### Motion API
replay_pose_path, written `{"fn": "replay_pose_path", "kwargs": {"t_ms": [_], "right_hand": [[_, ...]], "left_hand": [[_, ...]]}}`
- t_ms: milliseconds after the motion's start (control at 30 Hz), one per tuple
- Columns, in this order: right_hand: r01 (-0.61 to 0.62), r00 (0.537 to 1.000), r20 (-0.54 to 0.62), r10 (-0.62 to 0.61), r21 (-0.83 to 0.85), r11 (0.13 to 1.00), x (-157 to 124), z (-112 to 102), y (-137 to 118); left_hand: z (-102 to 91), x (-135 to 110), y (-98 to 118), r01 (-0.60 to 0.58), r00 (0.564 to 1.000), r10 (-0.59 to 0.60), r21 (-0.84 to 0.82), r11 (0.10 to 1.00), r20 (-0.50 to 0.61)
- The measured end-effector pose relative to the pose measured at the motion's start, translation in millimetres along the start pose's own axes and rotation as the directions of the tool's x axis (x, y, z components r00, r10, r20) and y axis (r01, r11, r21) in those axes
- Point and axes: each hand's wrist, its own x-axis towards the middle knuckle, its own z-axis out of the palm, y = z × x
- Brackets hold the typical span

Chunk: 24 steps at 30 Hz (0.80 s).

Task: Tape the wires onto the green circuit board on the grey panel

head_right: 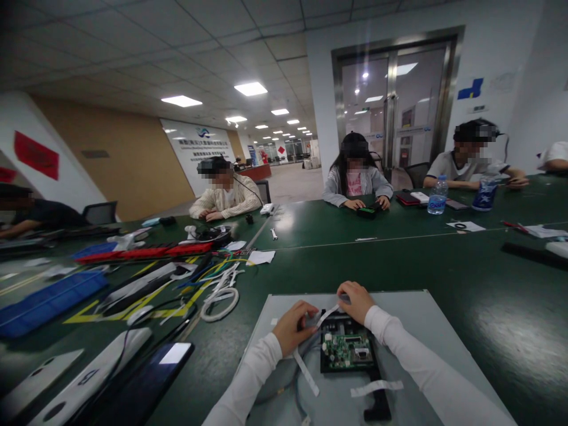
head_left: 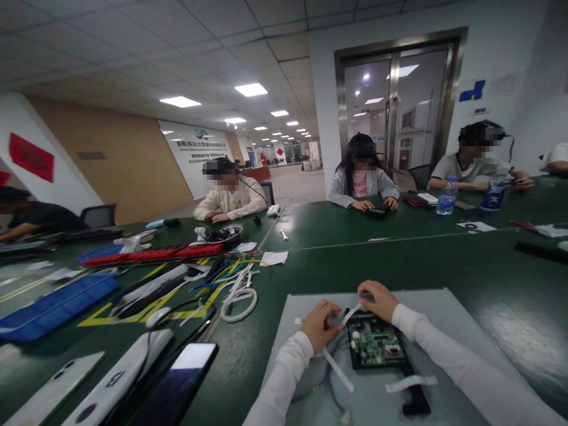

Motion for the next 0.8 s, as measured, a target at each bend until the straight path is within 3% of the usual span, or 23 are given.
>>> {"fn": "replay_pose_path", "kwargs": {"t_ms": [300, 800], "right_hand": [[-0.015, 1.000, -0.019, 0.016, 0.057, 0.998, 0.4, 1.6, 3.9], [-0.133, 0.979, -0.078, 0.188, 0.453, 0.881, -1.1, -3.7, 9.9]], "left_hand": [[0.3, -0.1, -6.2, 0.001, 1.000, 0.000, -0.065, 0.998, 0.018], [1.2, -1.1, -8.7, 0.029, 0.999, -0.030, -0.068, 0.997, -0.022]]}}
